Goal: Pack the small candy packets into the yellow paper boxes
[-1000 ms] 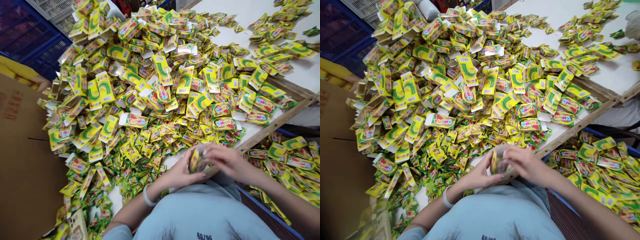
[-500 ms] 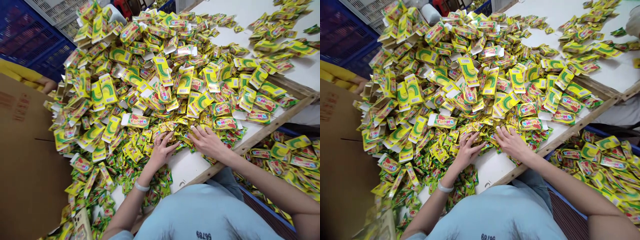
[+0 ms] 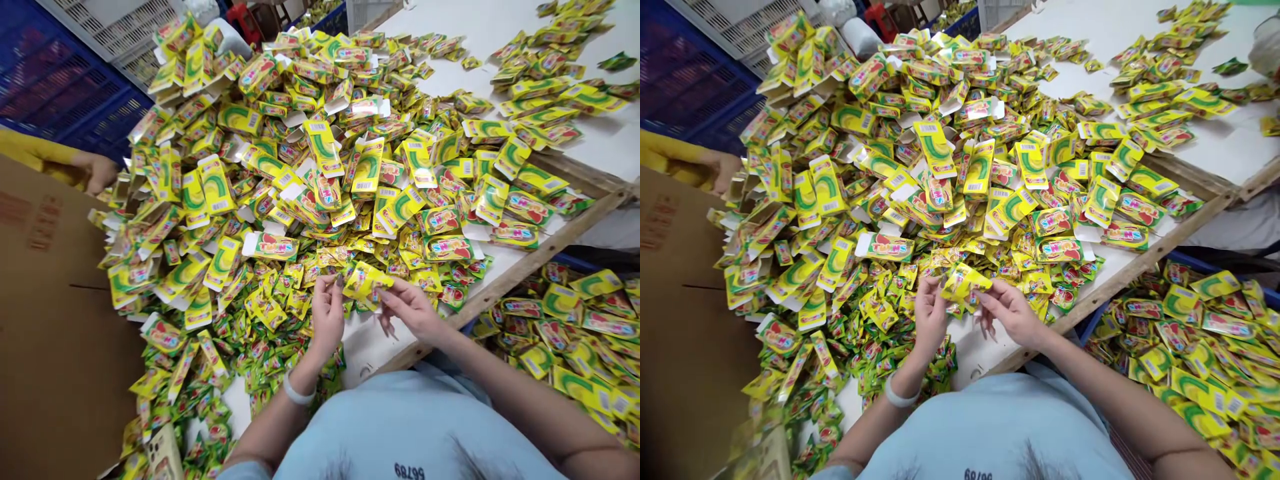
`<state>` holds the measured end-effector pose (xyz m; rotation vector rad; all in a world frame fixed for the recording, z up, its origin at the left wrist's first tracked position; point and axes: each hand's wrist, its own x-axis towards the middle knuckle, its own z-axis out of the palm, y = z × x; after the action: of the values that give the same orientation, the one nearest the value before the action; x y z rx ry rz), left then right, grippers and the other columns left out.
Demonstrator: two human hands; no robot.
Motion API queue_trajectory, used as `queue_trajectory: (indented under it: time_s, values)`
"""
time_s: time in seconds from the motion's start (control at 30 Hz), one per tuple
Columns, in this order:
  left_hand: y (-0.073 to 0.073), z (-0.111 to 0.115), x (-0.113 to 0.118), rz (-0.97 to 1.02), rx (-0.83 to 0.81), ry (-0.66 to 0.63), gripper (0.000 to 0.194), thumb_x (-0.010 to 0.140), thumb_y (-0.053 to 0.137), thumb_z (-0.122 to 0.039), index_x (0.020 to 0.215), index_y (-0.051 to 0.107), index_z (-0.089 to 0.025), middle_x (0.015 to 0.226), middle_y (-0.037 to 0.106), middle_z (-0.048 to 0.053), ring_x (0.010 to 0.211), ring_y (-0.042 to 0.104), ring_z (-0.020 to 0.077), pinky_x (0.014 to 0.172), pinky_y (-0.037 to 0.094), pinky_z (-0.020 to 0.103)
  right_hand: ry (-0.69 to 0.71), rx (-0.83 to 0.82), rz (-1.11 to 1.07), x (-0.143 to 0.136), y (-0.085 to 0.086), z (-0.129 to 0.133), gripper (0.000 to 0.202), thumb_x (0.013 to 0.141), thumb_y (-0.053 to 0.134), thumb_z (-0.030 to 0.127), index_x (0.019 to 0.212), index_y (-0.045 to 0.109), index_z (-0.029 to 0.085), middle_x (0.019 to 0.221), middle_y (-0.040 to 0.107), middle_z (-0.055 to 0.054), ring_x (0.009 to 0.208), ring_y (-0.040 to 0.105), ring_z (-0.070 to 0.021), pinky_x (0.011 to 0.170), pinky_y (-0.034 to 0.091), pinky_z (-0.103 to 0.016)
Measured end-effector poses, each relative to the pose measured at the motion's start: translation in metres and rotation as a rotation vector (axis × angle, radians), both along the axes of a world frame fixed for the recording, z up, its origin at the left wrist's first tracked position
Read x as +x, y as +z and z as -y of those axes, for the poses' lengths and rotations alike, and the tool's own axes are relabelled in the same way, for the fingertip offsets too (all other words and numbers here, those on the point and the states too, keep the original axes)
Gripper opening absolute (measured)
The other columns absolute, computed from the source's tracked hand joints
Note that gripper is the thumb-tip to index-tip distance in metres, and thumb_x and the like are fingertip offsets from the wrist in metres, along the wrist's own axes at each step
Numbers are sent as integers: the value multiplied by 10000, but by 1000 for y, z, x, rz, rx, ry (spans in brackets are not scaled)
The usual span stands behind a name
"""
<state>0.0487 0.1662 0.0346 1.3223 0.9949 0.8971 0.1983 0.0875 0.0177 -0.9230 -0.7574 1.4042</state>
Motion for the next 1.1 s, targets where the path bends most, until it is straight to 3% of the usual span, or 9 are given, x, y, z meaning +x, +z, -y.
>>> queue_trajectory:
  time_s: [0.2,0.3,0.43,0.5,0.6,0.7,0.83,0.97,1.1]
  values:
    - [4,16,17,221,-149,7,509,891,563,-598,1222,517,-214,798,640,-5,623,585,124,644,526,258,-229,4,67,-27,-7,-7,274,924,585,499,945,564,226,690,584,22,523,562,-127,502,539,-268]
    - [2,13,19,81,-109,31,492,841,651,-576,1128,624,-177,841,660,20,654,579,121,660,518,248,-251,12,119,-25,-12,-2,229,935,581,460,956,537,236,737,576,16,566,573,-127,520,538,-253]
    - [-3,14,27,-11,-60,37,383,847,674,-514,1021,689,-174,910,692,48,812,629,164,770,518,281,-428,7,240,-18,-20,2,518,842,690,491,1243,451,264,1252,570,-118,1050,627,-208,713,587,-285]
    - [-4,14,34,-48,51,-32,358,856,663,-514,977,709,-181,923,688,59,873,632,188,824,514,317,-415,36,238,-11,-21,2,653,835,683,525,1367,409,264,1366,540,-148,1179,595,-244,845,584,-350]
    - [-1,-3,50,-176,413,-170,319,939,561,-468,952,725,-195,1000,650,86,997,602,219,924,491,379,-469,25,158,4,-18,0,452,855,674,498,1223,594,248,1079,720,-87,959,706,-239,842,598,-405]
    - [6,-45,72,-392,835,-229,288,1000,452,-313,1147,680,-217,1260,551,127,1240,493,256,1079,393,464,-584,5,151,22,-16,5,253,844,710,423,1020,697,241,880,755,-33,743,727,-217,720,626,-393]
    - [18,-102,95,-659,1219,-402,282,931,540,-155,1150,682,-261,1502,416,81,1475,230,306,1184,212,566,-502,62,460,40,-21,23,185,876,682,355,1004,742,235,928,768,-48,850,731,-232,789,619,-409]
    - [47,-109,86,-622,1289,-462,174,909,602,-205,1016,720,-277,1436,542,48,1473,278,292,1170,243,553,-496,184,894,54,-18,36,172,906,629,259,1027,746,225,1298,647,-134,1257,566,-309,1013,503,-534]
    - [73,-77,52,-428,1033,-571,123,901,605,-232,926,726,-234,1040,746,50,1124,631,236,1041,425,448,-388,275,995,60,-9,30,201,912,595,204,1067,723,211,1539,405,-153,1442,359,-319,1103,410,-553]
